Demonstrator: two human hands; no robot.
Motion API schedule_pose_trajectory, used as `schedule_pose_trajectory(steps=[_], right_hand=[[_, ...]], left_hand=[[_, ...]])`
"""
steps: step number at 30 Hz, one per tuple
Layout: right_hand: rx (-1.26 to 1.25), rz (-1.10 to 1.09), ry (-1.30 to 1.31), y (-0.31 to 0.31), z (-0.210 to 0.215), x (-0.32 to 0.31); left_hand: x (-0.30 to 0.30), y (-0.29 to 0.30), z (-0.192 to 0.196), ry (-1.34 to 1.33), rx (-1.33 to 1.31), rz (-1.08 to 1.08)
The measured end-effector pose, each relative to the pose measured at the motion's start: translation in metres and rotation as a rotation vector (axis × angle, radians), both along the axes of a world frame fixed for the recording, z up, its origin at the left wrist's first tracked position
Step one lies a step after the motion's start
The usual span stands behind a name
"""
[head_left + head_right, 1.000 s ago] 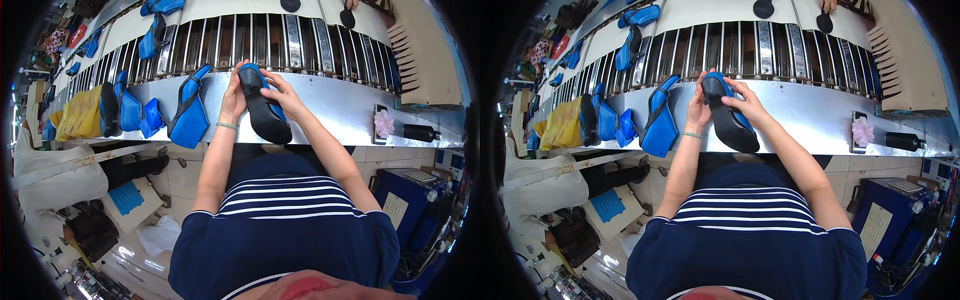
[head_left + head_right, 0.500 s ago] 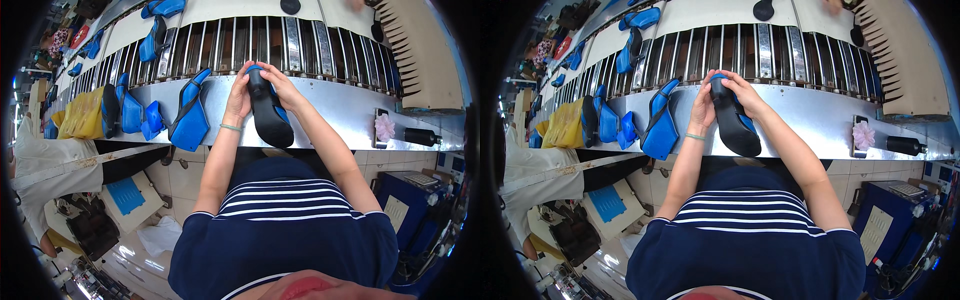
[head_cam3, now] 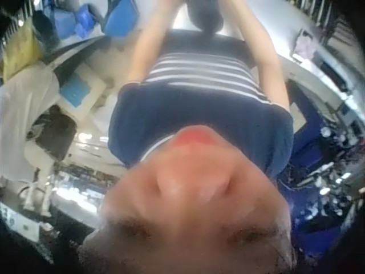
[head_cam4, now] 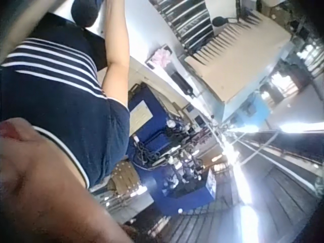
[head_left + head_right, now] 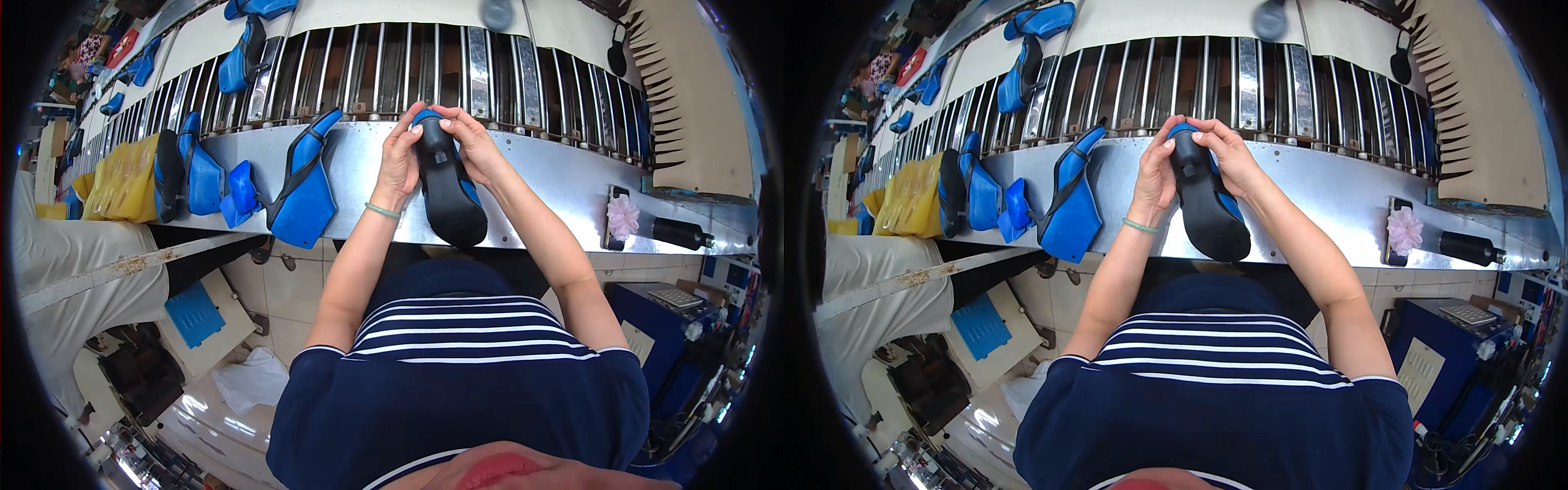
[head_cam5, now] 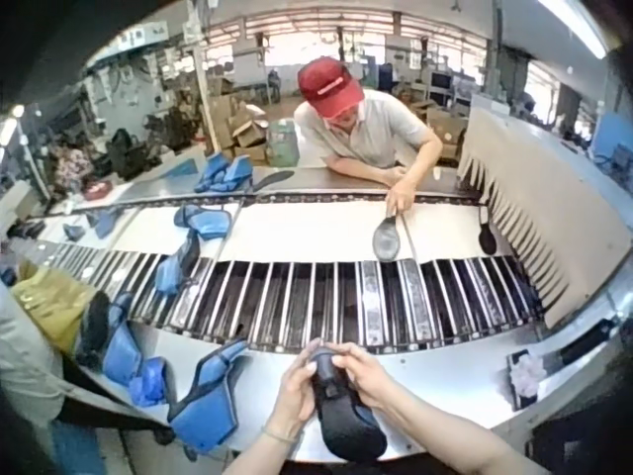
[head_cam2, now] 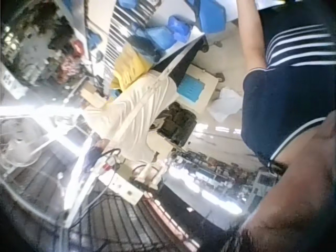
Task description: Assembling and inspecting shoe components on a conveyor belt.
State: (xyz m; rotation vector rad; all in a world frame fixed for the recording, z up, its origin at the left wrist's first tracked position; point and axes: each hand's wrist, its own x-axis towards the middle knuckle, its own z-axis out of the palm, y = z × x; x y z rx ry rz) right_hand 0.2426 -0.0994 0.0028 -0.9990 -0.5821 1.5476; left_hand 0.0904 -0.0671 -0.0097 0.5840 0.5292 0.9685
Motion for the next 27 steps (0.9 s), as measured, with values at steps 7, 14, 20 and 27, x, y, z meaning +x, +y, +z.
schedule_pose_trajectory(steps=[7, 14, 20, 27], right_hand=[[-0.110, 0.070, 0.004, 0.004, 0.021, -0.003], [-0.095, -0.015, -0.020, 0.006, 0.012, 0.000], [-0.080, 0.205, 0.013, -0.004, 0.001, 0.018], [0.055, 0.301, -0.168, -0.046, -0.026, 0.035]], left_hand=[[0.002, 0.002, -0.004, -0.022, -0.031, -0.005], [0.011, -0.002, -0.009, 0.018, -0.002, 0.034], [0.001, -0.001, -0.006, -0.080, -0.051, -0.042], [0.005, -0.007, -0.007, -0.135, -0.083, -0.017]])
